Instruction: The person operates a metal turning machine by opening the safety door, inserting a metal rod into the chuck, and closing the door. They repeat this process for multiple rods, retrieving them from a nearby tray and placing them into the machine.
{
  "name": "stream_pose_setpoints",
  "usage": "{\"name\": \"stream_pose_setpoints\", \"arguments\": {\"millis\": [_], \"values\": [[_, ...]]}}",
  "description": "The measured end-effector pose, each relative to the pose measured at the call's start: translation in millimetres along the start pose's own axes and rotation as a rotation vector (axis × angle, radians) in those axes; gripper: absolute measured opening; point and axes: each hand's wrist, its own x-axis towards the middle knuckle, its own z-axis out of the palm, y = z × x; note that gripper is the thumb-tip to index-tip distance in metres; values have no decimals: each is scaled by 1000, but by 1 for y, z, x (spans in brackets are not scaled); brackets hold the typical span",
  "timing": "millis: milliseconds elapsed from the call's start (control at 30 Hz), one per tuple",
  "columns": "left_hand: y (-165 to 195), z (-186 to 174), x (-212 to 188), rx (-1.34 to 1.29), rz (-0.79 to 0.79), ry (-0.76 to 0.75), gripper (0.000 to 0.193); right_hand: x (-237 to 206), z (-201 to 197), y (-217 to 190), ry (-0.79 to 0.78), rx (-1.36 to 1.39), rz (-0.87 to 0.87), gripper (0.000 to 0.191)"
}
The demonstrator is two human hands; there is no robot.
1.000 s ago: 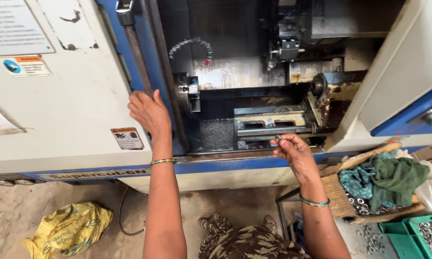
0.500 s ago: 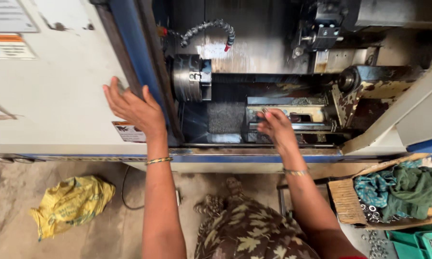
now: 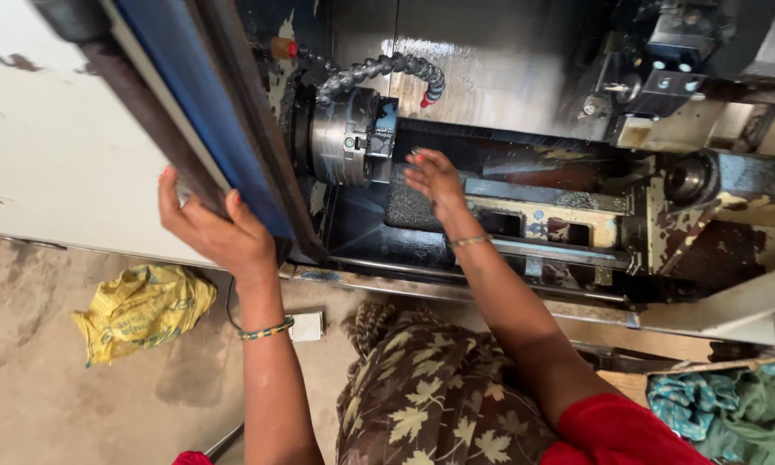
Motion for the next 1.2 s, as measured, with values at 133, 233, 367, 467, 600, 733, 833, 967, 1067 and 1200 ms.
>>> {"name": "stream_pose_setpoints", "arguments": {"millis": [133,233,367,467,600,733,833,967,1067,1200], "values": [[2,6,-3,9,-15,10,61,38,19,11,-12,7,-18,31],[4,9,-5,29,-31,16,61,50,26,12,-17,-43,-34,29],[5,16,-5,46,-46,30,62,59,27,9,-33,-111,-63,24],[5,22,-5,66,-52,51,65,63,25,6,-56,-110,-77,21],[7,27,-7,89,-84,65,69,68,16,6,-96,-52,-35,19],[10,32,-6,94,-90,55,67,78,4,7,-146,119,23,19],[10,35,-6,113,-87,57,69,86,-5,8,-221,299,81,17],[8,42,-5,144,-71,80,67,95,-27,3,-351,492,109,15],[6,46,-7,156,-79,80,67,100,-41,-1,-445,575,108,13],[4,50,-8,173,-74,86,68,102,-43,-5,-394,570,171,20]]}}
